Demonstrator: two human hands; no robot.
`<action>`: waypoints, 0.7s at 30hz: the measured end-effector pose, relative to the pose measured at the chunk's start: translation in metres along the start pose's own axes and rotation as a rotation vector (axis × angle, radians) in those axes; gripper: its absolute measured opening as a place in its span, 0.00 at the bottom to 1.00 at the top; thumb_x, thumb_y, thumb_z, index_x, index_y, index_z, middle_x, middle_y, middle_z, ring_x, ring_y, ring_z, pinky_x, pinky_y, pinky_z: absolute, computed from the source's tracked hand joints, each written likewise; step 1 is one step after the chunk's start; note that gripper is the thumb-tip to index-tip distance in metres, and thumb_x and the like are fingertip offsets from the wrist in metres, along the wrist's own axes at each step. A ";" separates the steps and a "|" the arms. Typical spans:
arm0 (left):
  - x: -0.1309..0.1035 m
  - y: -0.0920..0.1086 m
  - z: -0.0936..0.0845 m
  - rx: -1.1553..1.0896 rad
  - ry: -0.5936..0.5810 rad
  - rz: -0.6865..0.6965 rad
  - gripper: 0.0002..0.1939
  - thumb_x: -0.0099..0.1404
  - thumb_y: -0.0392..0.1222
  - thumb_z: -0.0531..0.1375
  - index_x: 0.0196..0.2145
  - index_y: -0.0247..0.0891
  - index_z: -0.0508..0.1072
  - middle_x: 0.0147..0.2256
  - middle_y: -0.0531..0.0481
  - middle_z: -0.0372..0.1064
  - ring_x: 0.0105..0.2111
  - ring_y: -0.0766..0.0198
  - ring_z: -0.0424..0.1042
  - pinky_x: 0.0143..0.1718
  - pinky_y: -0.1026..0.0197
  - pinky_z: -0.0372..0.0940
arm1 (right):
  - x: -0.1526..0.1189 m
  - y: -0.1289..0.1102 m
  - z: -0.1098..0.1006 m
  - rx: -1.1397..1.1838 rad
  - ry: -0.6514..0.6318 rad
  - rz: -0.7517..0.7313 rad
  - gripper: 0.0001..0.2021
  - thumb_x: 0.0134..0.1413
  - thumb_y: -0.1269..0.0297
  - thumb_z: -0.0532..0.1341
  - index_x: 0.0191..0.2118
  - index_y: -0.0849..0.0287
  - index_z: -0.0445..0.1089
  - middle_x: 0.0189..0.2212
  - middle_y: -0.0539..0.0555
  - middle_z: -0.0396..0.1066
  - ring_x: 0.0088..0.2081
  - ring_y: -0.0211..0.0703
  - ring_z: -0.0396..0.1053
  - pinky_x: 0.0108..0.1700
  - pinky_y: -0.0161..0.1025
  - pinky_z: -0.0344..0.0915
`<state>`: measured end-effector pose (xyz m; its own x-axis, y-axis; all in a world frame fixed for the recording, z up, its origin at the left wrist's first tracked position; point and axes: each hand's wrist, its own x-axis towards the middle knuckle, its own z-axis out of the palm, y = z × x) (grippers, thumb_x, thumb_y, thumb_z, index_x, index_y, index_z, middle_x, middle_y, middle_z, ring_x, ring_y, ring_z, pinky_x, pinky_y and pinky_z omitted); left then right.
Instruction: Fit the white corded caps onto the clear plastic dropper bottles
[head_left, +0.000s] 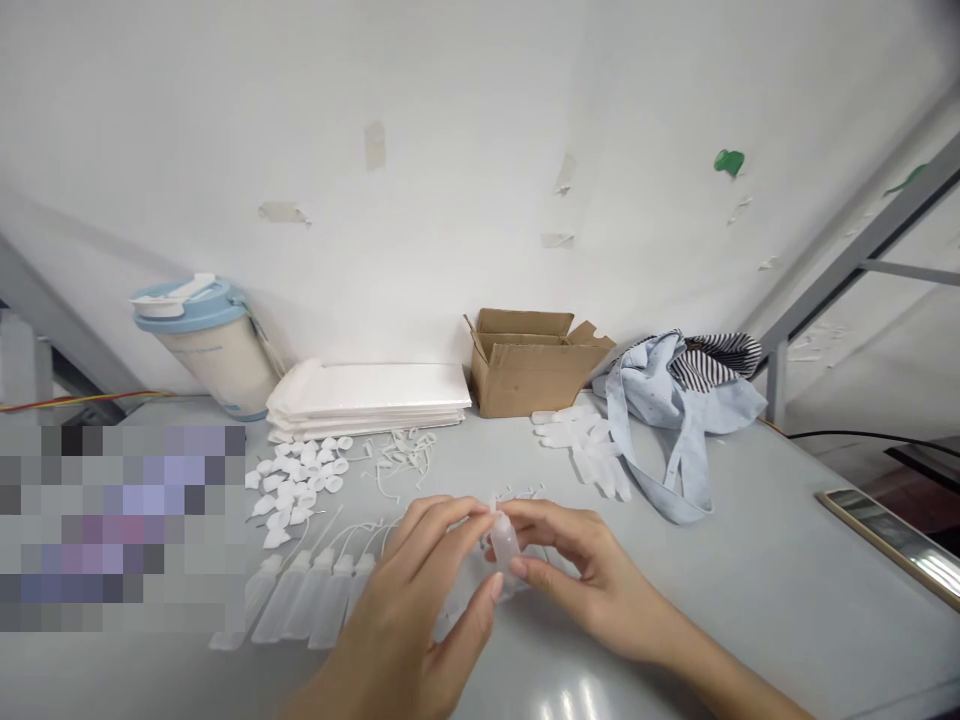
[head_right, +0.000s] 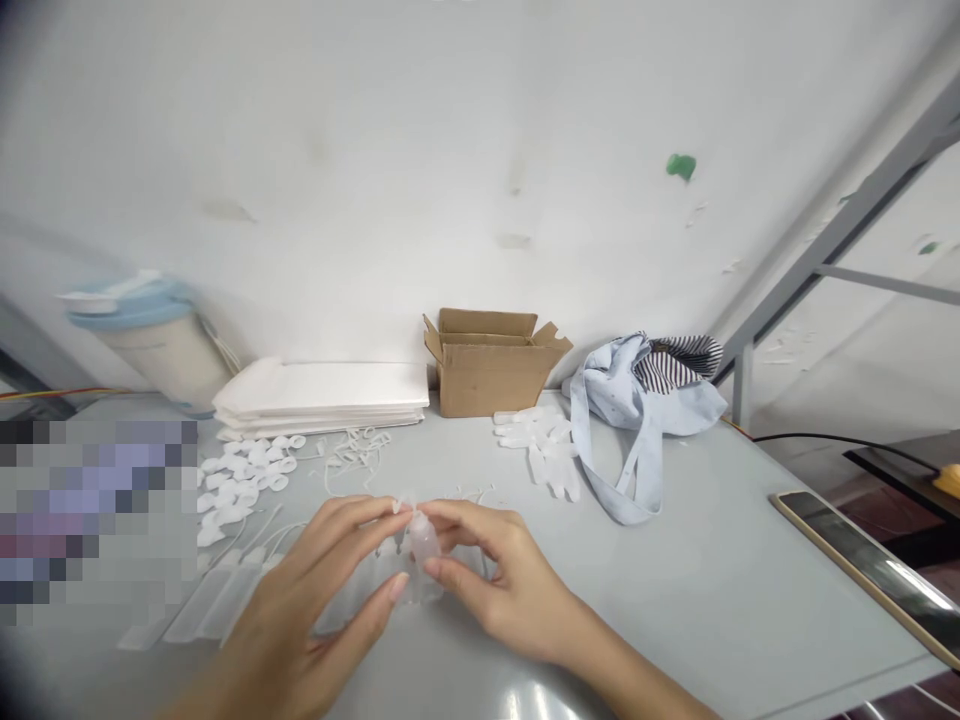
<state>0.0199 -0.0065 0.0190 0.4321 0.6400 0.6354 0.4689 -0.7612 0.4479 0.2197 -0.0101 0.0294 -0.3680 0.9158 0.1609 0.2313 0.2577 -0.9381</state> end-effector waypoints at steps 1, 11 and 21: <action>0.000 0.000 0.000 0.023 -0.005 0.033 0.18 0.66 0.33 0.53 0.54 0.39 0.62 0.47 0.41 0.67 0.48 0.54 0.65 0.46 0.53 0.68 | 0.000 0.000 0.001 0.101 -0.018 0.036 0.17 0.57 0.67 0.61 0.52 0.51 0.67 0.44 0.54 0.74 0.44 0.44 0.73 0.46 0.43 0.69; 0.000 -0.001 -0.004 0.172 -0.020 0.254 0.22 0.63 0.34 0.58 0.55 0.32 0.64 0.48 0.37 0.67 0.51 0.49 0.63 0.47 0.49 0.66 | 0.003 -0.003 0.001 0.643 -0.115 0.162 0.14 0.55 0.65 0.63 0.48 0.58 0.70 0.38 0.56 0.76 0.38 0.44 0.75 0.47 0.45 0.67; 0.006 0.005 -0.004 0.066 0.007 0.267 0.25 0.59 0.31 0.60 0.54 0.27 0.62 0.48 0.39 0.69 0.52 0.53 0.61 0.51 0.55 0.66 | 0.000 -0.007 0.008 0.848 -0.218 0.211 0.12 0.54 0.67 0.64 0.45 0.61 0.73 0.35 0.57 0.75 0.37 0.44 0.75 0.43 0.41 0.67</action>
<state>0.0217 -0.0066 0.0271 0.5418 0.4168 0.7299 0.3882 -0.8943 0.2225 0.2105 -0.0144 0.0331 -0.5754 0.8176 -0.0213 -0.3975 -0.3023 -0.8664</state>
